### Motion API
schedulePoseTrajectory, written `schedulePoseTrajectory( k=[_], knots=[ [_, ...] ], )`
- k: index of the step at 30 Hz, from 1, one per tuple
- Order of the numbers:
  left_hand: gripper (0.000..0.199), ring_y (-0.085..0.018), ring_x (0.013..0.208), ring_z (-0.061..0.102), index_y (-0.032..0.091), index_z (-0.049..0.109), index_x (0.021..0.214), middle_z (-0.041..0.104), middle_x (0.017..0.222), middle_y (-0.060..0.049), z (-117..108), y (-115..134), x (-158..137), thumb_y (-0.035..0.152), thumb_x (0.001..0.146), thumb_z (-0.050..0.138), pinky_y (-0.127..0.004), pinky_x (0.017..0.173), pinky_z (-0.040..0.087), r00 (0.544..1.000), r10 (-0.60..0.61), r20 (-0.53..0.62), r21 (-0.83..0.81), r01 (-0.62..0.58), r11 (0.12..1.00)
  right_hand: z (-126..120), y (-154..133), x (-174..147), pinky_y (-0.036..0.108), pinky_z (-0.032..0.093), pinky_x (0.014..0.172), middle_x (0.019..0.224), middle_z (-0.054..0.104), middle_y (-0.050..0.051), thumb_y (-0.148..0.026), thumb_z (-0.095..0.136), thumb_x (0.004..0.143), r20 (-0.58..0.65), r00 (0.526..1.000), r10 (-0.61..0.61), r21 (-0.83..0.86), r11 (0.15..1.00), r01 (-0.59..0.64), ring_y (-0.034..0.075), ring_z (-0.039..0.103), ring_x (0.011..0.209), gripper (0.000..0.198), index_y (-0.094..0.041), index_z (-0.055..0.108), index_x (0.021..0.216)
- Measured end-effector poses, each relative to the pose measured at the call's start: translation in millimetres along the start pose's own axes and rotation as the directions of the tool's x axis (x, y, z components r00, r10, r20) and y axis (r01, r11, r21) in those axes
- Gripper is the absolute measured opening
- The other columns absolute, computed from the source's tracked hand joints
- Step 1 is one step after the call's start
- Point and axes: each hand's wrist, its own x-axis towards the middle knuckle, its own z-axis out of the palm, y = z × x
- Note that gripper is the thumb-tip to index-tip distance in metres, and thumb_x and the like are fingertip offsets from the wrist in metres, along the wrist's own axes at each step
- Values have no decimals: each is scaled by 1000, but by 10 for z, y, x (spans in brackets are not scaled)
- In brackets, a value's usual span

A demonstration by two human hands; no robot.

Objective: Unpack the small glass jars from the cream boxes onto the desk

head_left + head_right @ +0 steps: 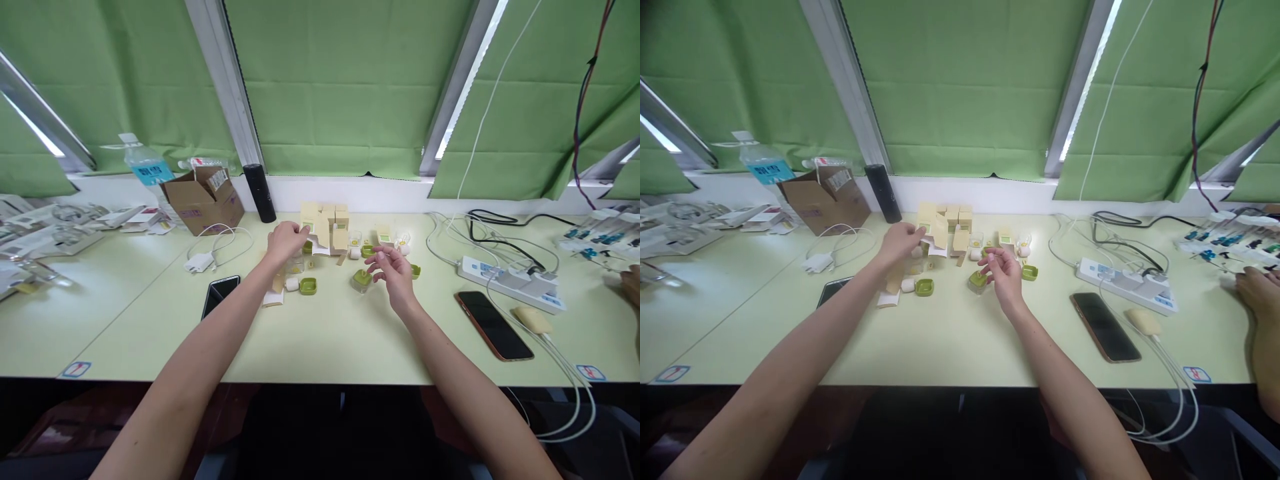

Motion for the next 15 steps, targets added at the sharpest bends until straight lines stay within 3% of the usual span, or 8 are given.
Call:
schedulePoseTrajectory(
  k=[3,6,11,15],
  knots=[
    [47,-29,78,65,22,47,53,61,59,-8,124,16,183,42,94,59,-44,90,41,998,-44,54,336,23,942,-5,52,11,24,48,50,81,73,2,-65,78,78,20,1000,-9,-31,999,9,14,65,64,49,-22,68,101],
    [39,-32,91,70,20,60,63,72,74,-12,252,40,287,43,95,55,-45,97,40,995,-65,71,501,21,865,-17,94,26,25,48,49,80,74,2,-66,77,78,21,1000,-13,-49,999,15,15,66,64,50,-22,68,102],
    [35,-36,108,69,15,75,88,78,97,-20,411,46,330,40,95,50,-46,100,40,999,-27,42,594,-3,805,-12,123,36,25,47,49,79,74,2,-67,77,77,18,1000,-23,-55,998,24,15,65,62,51,-22,69,101],
    [40,-36,108,66,13,77,89,77,96,-21,494,24,276,34,97,44,-46,100,39,998,57,10,635,-51,771,7,125,26,25,47,48,79,73,3,-68,77,78,25,999,-40,-64,997,41,15,65,62,52,-22,69,101]
  ],
)
